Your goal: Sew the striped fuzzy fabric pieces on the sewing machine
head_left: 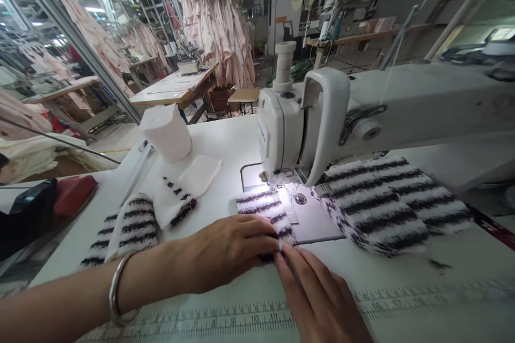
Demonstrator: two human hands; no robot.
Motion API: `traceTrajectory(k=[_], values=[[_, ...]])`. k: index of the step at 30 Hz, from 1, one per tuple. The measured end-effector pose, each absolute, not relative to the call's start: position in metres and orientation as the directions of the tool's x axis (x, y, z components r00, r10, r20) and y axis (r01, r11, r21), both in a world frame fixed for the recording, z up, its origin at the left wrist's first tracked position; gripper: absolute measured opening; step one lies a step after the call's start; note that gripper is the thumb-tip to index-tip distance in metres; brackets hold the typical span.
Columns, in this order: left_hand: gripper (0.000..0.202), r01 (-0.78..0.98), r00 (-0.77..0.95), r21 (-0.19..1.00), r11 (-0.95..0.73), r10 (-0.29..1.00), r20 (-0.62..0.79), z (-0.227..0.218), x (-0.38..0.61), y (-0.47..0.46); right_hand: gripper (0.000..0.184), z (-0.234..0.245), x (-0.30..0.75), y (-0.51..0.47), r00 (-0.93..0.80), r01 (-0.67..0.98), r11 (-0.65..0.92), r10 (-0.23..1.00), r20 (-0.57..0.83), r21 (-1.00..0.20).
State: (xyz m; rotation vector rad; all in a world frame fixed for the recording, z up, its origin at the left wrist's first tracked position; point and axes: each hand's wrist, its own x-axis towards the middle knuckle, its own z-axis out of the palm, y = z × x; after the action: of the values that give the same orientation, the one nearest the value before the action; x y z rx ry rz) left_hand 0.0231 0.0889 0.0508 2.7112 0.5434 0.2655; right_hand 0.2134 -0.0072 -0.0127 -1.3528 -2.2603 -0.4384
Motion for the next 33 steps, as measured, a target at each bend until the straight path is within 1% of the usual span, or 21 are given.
traceTrajectory(k=[4, 9, 11, 14, 16, 18, 20, 22, 25, 26, 28, 31, 33], values=[[0.024, 0.349, 0.882, 0.411, -0.842, 0.443, 0.159, 0.048, 0.022, 0.102, 0.042, -0.013, 0.212, 0.011, -0.390, 0.886, 0.464, 0.730, 0.561, 0.012], [0.018, 0.384, 0.841, 0.415, -0.825, 0.498, 0.211, 0.044, 0.023, 0.118, 0.048, -0.006, 0.210, 0.032, -0.408, 0.881, 0.474, 0.736, 0.540, 0.020], [0.016, 0.387, 0.834, 0.408, -0.827, 0.503, 0.227, 0.042, 0.022, 0.123, 0.051, -0.005, 0.211, 0.038, -0.399, 0.874, 0.486, 0.734, 0.549, -0.016], [0.015, 0.402, 0.817, 0.383, -0.832, 0.515, 0.260, 0.039, 0.022, 0.128, 0.050, -0.006, 0.216, 0.047, -0.376, 0.852, 0.513, 0.736, 0.563, -0.102], [0.016, 0.428, 0.808, 0.362, -0.828, 0.530, 0.258, 0.037, 0.022, 0.129, 0.051, -0.005, 0.222, 0.054, -0.379, 0.838, 0.526, 0.753, 0.538, -0.146], [0.017, 0.451, 0.802, 0.344, -0.824, 0.543, 0.249, 0.035, 0.023, 0.128, 0.052, -0.002, 0.229, 0.062, -0.397, 0.832, 0.530, 0.775, 0.491, -0.165], [0.018, 0.475, 0.786, 0.336, -0.814, 0.563, 0.253, 0.033, 0.026, 0.128, 0.052, 0.004, 0.236, 0.070, -0.400, 0.842, 0.516, 0.792, 0.461, -0.157], [0.019, 0.506, 0.755, 0.330, -0.797, 0.594, 0.276, 0.031, 0.029, 0.128, 0.054, 0.011, 0.241, 0.076, -0.429, 0.845, 0.524, 0.785, 0.447, -0.108], [0.018, 0.524, 0.731, 0.297, -0.798, 0.601, 0.324, 0.031, 0.035, 0.130, 0.053, 0.015, 0.236, 0.075, -0.463, 0.849, 0.528, 0.745, 0.479, 0.000], [0.016, 0.521, 0.738, 0.283, -0.805, 0.591, 0.326, 0.032, 0.036, 0.131, 0.052, 0.014, 0.231, 0.071, -0.457, 0.854, 0.521, 0.738, 0.496, 0.011], [0.019, 0.496, 0.772, 0.278, -0.823, 0.564, 0.292, 0.037, 0.035, 0.134, 0.052, 0.009, 0.220, 0.061, -0.416, 0.869, 0.494, 0.751, 0.513, -0.019], [0.026, 0.453, 0.820, 0.320, -0.832, 0.530, 0.217, 0.043, 0.027, 0.135, 0.056, -0.001, 0.207, 0.048, -0.359, 0.889, 0.449, 0.804, 0.475, -0.088], [0.025, 0.445, 0.823, 0.349, -0.825, 0.530, 0.205, 0.044, 0.020, 0.134, 0.056, -0.004, 0.206, 0.046, -0.335, 0.901, 0.425, 0.813, 0.477, -0.090]])
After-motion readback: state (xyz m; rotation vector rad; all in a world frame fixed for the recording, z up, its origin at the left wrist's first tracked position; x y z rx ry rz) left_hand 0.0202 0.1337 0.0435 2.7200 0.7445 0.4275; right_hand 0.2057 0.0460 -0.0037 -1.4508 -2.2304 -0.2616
